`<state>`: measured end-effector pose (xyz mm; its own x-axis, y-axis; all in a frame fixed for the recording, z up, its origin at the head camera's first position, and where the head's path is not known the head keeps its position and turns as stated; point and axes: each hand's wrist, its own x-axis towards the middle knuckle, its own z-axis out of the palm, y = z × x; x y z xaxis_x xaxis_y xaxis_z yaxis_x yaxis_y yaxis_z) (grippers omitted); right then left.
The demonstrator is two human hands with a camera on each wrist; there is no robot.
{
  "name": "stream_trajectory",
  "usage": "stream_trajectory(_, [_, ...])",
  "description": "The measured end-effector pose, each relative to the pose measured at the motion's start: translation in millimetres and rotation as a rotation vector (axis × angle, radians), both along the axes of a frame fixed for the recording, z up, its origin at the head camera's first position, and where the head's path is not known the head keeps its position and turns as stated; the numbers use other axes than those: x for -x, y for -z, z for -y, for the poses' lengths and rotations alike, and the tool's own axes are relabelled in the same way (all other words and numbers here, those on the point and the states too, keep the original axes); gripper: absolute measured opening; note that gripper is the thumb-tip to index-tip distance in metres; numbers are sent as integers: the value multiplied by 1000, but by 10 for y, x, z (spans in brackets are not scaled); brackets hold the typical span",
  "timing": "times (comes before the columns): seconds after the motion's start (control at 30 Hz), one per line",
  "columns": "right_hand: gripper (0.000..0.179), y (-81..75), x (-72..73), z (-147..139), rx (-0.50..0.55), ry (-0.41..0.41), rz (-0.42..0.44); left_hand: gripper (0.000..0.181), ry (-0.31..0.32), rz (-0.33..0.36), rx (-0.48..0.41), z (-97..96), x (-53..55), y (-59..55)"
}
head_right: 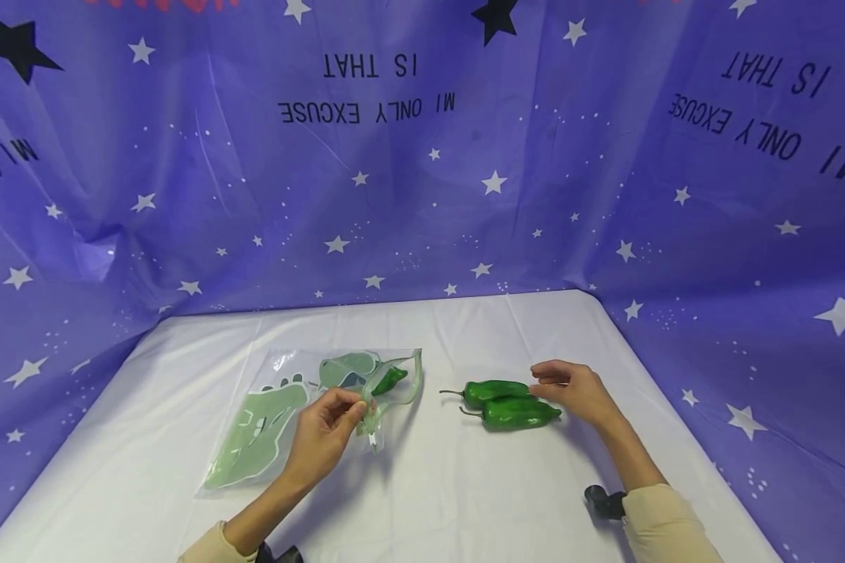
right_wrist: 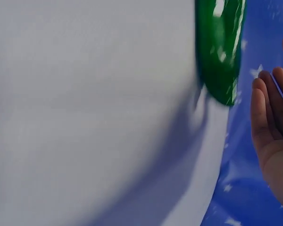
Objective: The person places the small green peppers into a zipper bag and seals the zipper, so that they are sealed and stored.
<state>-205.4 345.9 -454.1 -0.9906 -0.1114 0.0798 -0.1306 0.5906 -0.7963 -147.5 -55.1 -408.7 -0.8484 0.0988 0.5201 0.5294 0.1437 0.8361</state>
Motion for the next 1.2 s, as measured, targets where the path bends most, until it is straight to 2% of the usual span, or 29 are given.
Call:
stream_trajectory(0.23, [44, 107, 7, -121, -111, -16, 52, 6, 13, 5, -8, 10, 8, 13])
stream_trajectory(0.5, [33, 156, 53, -65, -127, -39, 41, 6, -5, 34, -14, 44, -20, 29])
stream_trajectory(0.93, [27, 255, 63, -55, -64, -16, 92, 6, -6, 59, -19, 56, -53, 40])
stream_trajectory(1.1, [29, 234, 76, -42, -33, 0, 119, 6, -13, 62, -12, 48, -55, 42])
stream_trajectory(1.2, [29, 202, 104, -24, -30, 17, 100, 6, -23, 56, -10, 45, -51, 34])
